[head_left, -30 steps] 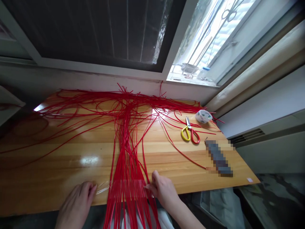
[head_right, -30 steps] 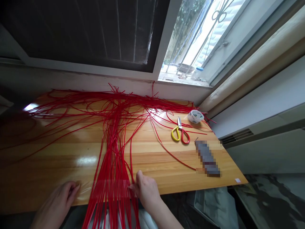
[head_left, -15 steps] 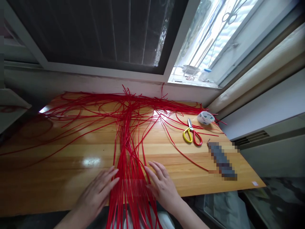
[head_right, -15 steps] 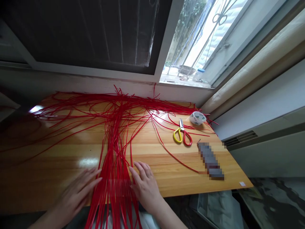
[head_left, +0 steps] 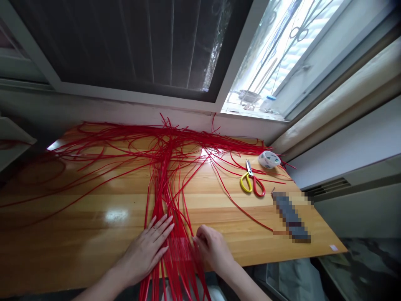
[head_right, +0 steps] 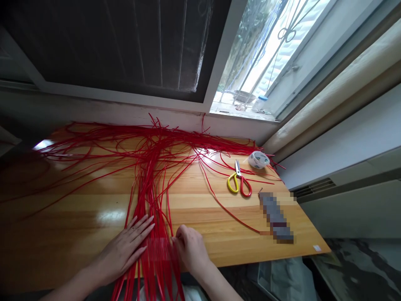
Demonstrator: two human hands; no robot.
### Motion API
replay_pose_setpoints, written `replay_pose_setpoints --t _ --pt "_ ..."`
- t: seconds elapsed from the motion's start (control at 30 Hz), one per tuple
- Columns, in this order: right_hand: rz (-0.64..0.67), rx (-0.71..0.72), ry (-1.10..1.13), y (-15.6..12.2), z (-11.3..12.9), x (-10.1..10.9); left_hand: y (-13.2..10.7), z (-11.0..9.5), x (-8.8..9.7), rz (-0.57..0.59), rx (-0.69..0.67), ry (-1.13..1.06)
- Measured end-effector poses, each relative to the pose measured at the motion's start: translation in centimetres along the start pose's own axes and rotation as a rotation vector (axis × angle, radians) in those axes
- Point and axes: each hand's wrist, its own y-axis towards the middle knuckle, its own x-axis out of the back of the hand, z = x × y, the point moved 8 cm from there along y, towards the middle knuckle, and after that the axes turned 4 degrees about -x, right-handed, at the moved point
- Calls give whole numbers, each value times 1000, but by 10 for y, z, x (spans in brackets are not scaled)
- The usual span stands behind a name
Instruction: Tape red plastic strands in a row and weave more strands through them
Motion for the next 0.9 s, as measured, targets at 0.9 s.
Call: replay_pose_setpoints --t 0.9 --pt "34 3 366 33 43 82 -38 83 25 -26 661 -871"
